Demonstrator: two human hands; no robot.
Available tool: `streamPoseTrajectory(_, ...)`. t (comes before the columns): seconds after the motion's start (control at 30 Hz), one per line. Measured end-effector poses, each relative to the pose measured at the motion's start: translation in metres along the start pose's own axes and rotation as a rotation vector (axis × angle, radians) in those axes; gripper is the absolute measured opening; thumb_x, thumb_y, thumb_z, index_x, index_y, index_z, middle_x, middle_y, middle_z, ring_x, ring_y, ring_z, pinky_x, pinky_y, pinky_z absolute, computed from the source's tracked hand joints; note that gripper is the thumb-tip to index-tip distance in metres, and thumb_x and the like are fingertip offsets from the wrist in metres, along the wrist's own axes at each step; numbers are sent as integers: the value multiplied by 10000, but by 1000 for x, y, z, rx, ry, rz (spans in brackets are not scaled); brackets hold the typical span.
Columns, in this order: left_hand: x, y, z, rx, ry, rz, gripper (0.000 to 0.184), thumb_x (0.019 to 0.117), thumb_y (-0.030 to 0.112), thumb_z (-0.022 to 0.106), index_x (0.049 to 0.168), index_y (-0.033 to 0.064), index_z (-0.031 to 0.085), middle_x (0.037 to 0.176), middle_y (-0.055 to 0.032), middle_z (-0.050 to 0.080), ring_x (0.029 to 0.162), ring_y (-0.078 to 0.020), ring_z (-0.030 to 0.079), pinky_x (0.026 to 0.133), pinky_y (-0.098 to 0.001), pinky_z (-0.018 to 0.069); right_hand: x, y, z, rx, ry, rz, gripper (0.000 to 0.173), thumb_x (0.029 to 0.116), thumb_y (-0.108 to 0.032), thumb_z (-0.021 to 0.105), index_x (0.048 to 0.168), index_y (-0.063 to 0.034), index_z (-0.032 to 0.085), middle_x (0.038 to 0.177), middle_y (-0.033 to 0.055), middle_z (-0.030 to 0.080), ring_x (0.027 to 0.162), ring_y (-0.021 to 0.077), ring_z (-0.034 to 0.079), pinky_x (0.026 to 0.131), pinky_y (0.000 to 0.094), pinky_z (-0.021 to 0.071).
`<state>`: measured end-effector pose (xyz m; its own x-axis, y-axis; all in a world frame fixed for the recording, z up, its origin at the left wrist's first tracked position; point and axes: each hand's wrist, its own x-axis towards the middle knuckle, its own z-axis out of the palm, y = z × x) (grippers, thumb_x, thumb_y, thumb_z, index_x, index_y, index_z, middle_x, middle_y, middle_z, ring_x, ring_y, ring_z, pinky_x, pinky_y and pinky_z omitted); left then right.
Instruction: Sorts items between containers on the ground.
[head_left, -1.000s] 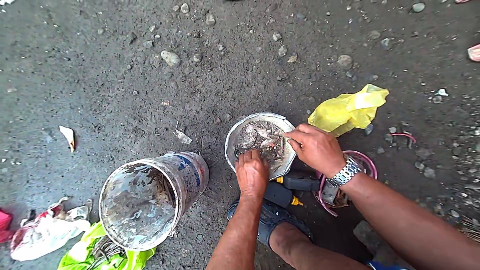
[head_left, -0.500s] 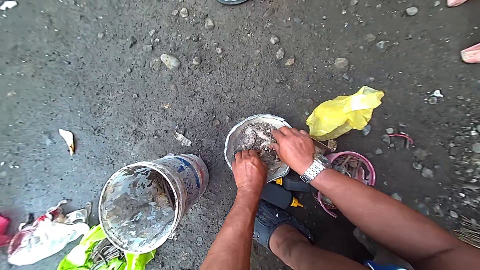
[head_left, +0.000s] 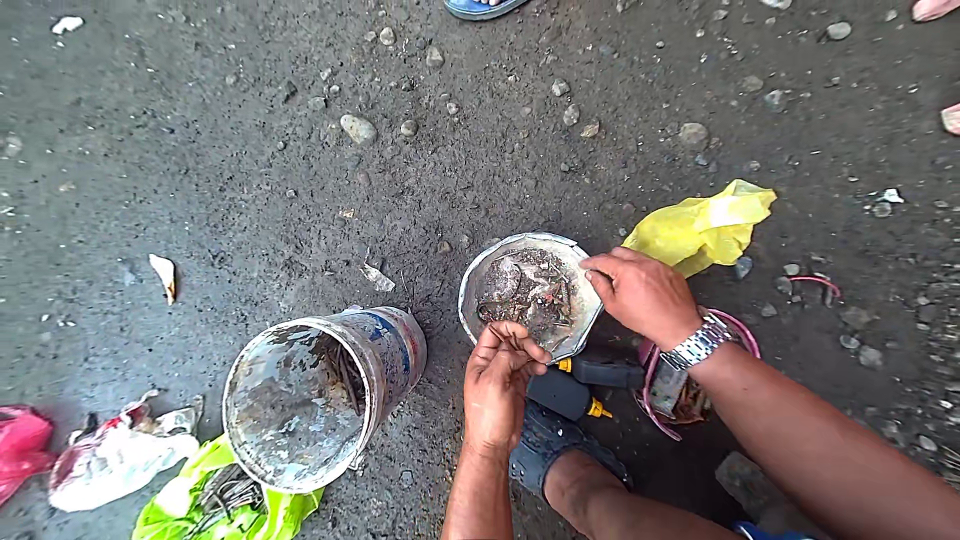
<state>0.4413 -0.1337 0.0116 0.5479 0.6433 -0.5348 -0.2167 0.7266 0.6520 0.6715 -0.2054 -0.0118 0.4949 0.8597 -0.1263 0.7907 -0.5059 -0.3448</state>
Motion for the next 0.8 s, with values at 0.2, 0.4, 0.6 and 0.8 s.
streamPoseTrajectory(0.2, 37, 4, 21, 1210, 117, 48, 207, 931, 331, 752, 1012, 150, 691, 668, -23, 604, 560, -181, 569, 552, -407, 511, -1, -30, 26, -296, -230, 24, 316, 904, -423, 741, 866, -111, 759, 936, 113, 698, 944, 331, 668, 798, 531, 525)
streamPoseTrajectory(0.4, 109, -19, 39, 1833, -27, 0, 415, 1034, 351, 560, 1448, 384, 581, 1227, -46, 720, 1049, -295, 716, 840, -559, 581, 2, -42, 45, -349, -228, 97, 301, 878, -425, 745, 884, -125, 772, 986, 87, 712, 994, 299, 657, 836, 522, 488)
streamPoseTrajectory(0.6, 96, -28, 29, 1773, 66, 147, 176, 999, 227, 627, 1149, 172, 702, 1088, -103, 727, 974, -335, 716, 751, -568, 587, -5, -42, 51, -292, -143, 78, 258, 802, -377, 793, 874, -134, 744, 971, 80, 696, 982, 304, 651, 847, 542, 468)
streamPoseTrajectory(0.8, 60, -15, 8, 938, 205, -53, 213, 1020, 296, 642, 1135, 126, 700, 836, -51, 674, 669, -178, 612, 620, -397, 523, -8, -36, 19, 169, -136, 155, 211, 857, -404, 794, 893, -202, 744, 891, -2, 678, 853, 206, 650, 827, 543, 501)
